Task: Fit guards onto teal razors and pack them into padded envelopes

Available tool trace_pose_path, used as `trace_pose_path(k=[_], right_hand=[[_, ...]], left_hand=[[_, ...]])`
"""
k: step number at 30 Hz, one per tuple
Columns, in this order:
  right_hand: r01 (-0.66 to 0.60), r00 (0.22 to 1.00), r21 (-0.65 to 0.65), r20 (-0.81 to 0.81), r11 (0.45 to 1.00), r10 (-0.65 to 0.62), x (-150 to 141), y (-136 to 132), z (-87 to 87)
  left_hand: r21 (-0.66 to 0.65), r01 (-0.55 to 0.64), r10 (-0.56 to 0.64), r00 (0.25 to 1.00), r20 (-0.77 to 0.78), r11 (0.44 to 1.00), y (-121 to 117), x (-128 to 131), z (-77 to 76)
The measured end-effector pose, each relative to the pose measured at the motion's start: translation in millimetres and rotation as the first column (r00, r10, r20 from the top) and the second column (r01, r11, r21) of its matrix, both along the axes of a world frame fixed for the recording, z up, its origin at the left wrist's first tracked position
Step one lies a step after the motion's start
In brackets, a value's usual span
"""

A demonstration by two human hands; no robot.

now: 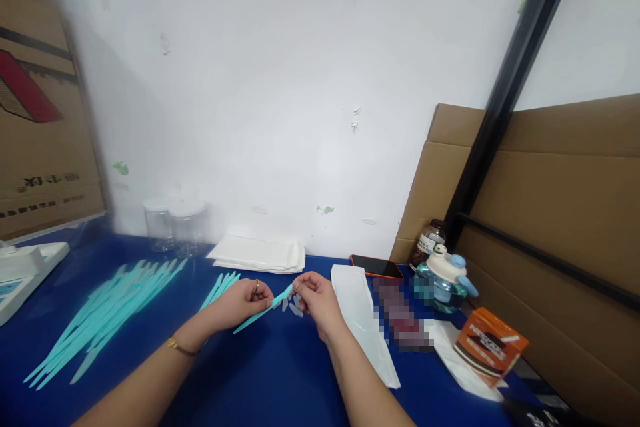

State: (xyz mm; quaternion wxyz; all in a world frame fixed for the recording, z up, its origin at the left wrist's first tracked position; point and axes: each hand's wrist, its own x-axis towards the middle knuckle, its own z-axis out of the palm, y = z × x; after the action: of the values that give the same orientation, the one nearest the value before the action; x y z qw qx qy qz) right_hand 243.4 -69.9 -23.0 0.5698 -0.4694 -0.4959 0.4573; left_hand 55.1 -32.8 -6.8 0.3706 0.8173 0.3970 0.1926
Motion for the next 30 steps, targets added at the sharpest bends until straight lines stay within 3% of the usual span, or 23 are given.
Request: trace_pose_path(k=[5, 8, 11, 14, 16, 18, 23, 30], right_hand=[[0.012, 1.000, -0.014, -0.017, 1.000, -0.012, 9, 2, 3.8], [0.116, 0.981, -0.010, 0.159, 0.993, -0.113, 31, 6, 4.6], [0.209, 0.836, 0.034, 0.512, 0.977, -0.197, 53, 11, -1.3], [0.264, 0.611, 0.051, 0.764, 0.963, -0.208, 63, 15, -8.8], [0.300, 0.481, 0.088, 0.846, 0.950, -0.230, 62, 14, -10.2], [0.294, 0.398, 0.157, 0.877, 0.943, -0.270, 57, 13, -8.6], [0.088, 0.386, 0.197, 0.897, 0.977, -0.215, 33, 11, -6.9], [0.045, 0.146, 0.150, 0.977, 0.988, -0.155, 18, 17, -17.6]], left_hand=[[-0.003, -0.024, 0.024, 0.998, 0.061, 1.000, -5, 8, 2.6], [0.080, -0.171, 0.171, 0.985, -0.001, 0.982, 6, -11, 9.0], [0.230, -0.388, 0.434, 0.878, -0.201, 0.892, 20, -41, 12.7], [0.264, -0.460, 0.529, 0.768, -0.360, 0.848, 28, -58, 10.1], [0.263, -0.450, 0.521, 0.748, -0.412, 0.853, 28, -57, 6.4], [0.290, -0.426, 0.515, 0.740, -0.433, 0.857, 26, -51, 2.7], [0.363, -0.358, 0.503, 0.716, -0.485, 0.860, 21, -34, -0.8], [0.499, -0.254, 0.505, 0.725, -0.468, 0.829, 15, -20, -2.6]])
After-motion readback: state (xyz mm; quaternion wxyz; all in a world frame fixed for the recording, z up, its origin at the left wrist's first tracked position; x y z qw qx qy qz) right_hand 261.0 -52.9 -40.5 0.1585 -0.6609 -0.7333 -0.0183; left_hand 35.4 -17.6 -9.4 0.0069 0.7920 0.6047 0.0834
